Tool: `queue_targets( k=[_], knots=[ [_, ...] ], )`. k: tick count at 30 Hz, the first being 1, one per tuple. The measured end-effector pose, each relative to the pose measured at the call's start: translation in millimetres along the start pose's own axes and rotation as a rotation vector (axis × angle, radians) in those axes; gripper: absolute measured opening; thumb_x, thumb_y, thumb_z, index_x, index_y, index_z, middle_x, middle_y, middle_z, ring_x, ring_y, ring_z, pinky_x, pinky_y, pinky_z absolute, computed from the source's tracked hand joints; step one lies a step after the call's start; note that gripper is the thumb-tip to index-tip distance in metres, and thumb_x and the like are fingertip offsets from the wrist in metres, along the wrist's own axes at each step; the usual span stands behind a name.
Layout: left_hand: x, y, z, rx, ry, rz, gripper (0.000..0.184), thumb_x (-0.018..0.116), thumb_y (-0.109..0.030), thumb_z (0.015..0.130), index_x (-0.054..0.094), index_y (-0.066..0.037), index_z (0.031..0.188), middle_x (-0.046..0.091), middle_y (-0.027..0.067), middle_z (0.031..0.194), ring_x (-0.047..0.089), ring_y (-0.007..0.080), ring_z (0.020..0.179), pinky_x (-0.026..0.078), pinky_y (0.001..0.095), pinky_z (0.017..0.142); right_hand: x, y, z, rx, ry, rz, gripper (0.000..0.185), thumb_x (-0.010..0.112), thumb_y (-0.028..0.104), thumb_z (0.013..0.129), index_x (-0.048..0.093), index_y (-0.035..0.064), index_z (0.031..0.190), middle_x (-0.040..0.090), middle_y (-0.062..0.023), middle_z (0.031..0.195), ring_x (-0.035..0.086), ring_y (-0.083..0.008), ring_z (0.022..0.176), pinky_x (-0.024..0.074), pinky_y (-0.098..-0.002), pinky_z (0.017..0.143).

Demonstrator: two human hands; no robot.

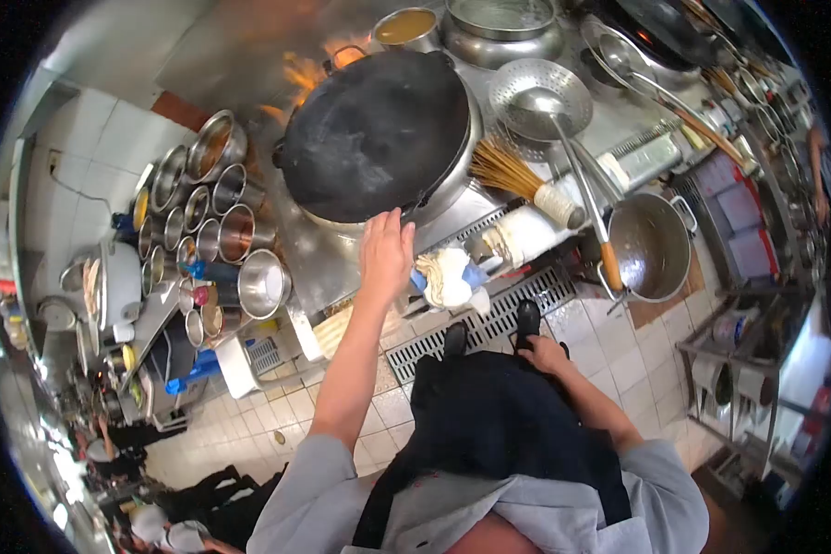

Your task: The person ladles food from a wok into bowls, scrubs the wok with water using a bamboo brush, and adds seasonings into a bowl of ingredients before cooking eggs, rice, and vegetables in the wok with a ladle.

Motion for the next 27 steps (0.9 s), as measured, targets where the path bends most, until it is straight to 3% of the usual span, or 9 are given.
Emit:
queue_targets(
  k=[2, 8, 13, 18, 21, 24, 27],
  knots=[
    [22.9, 16.6, 11.9, -0.122, 0.251, -0.045, 0.025, 0.049, -0.021, 0.093, 0.060, 0.000, 0.102, 0.063, 0.0175, 0.095, 0.057, 0.0361, 0.092, 0.046, 0.0435, 0.081, -30.6, -35.1, -9.0, 0.106, 0.006, 0.118, 0.044, 0.065, 0.039, 0.081, 0.063, 0.0024, 0.106, 0.065, -0.0234, 0.098, 0.063, -0.0382, 0.094, 0.0495, -0.0449, 0.080],
    [63.2, 1.4, 14.1, -0.225, 0.220, 0.068, 0.027, 0.045, -0.024, 0.096, 0.059, -0.002, 0.090, 0.063, 0.0180, 0.087, 0.058, 0.0359, 0.086, 0.045, 0.0453, 0.079, -61.3, -148.4, -28.5, 0.251, 0.008, 0.132, 0.044, 0.066, 0.039, 0.080, 0.065, 0.0000, 0.101, 0.066, -0.0227, 0.095, 0.063, -0.0385, 0.094, 0.0496, -0.0430, 0.081],
    [101.1, -10.6, 32.1, -0.302, 0.138, 0.232, 0.030, 0.042, -0.024, 0.096, 0.060, -0.001, 0.087, 0.064, 0.0176, 0.083, 0.060, 0.0380, 0.082, 0.047, 0.0465, 0.076, -78.8, -178.0, -33.8, 0.244, -0.120, 0.284, 0.045, 0.070, 0.036, 0.078, 0.065, -0.0036, 0.099, 0.067, -0.0214, 0.090, 0.066, -0.0313, 0.087, 0.0506, -0.0373, 0.078],
    [121.5, -22.1, 51.2, -0.376, 0.144, 0.350, 0.030, 0.045, -0.023, 0.095, 0.063, -0.002, 0.083, 0.067, 0.0189, 0.082, 0.064, 0.0368, 0.079, 0.051, 0.0477, 0.068, -58.5, -205.5, -28.1, 0.273, -0.163, 0.424, 0.036, 0.070, 0.030, 0.081, 0.067, -0.0036, 0.096, 0.069, -0.0136, 0.085, 0.065, -0.0200, 0.074, 0.0509, -0.0316, 0.070],
    [126.6, -18.5, 55.4, -0.416, 0.203, 0.372, 0.029, 0.047, -0.024, 0.094, 0.064, -0.003, 0.083, 0.068, 0.0200, 0.080, 0.066, 0.0362, 0.078, 0.052, 0.0468, 0.068, -54.2, -209.7, -27.8, 0.237, -0.160, 0.443, 0.037, 0.069, 0.029, 0.082, 0.066, -0.0042, 0.097, 0.068, -0.0139, 0.082, 0.064, -0.0191, 0.068, 0.0509, -0.0310, 0.065],
    [121.3, -21.0, 58.1, -0.426, 0.217, 0.375, 0.029, 0.047, -0.024, 0.094, 0.065, -0.004, 0.083, 0.068, 0.0199, 0.079, 0.066, 0.0366, 0.077, 0.053, 0.0465, 0.068, -51.9, -219.5, -27.8, 0.330, -0.113, 0.464, 0.043, 0.070, 0.031, 0.081, 0.064, -0.0056, 0.103, 0.068, -0.0187, 0.080, 0.067, -0.0273, 0.074, 0.0521, -0.0350, 0.070],
    [121.2, -19.6, 57.2, -0.417, 0.214, 0.368, 0.030, 0.046, -0.024, 0.094, 0.065, -0.003, 0.084, 0.068, 0.0199, 0.080, 0.066, 0.0369, 0.079, 0.053, 0.0465, 0.069, -50.4, -231.5, -22.5, 0.359, -0.135, 0.541, 0.042, 0.069, 0.031, 0.082, 0.065, -0.0056, 0.102, 0.069, -0.0174, 0.077, 0.067, -0.0242, 0.068, 0.0524, -0.0344, 0.065]
  ],
)
Point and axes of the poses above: each hand's wrist, its own z-axis towards the middle knuckle, its own x-axis out of the palm, y = z × x, the point moved 7 cm from there along z, towards the middle knuckle
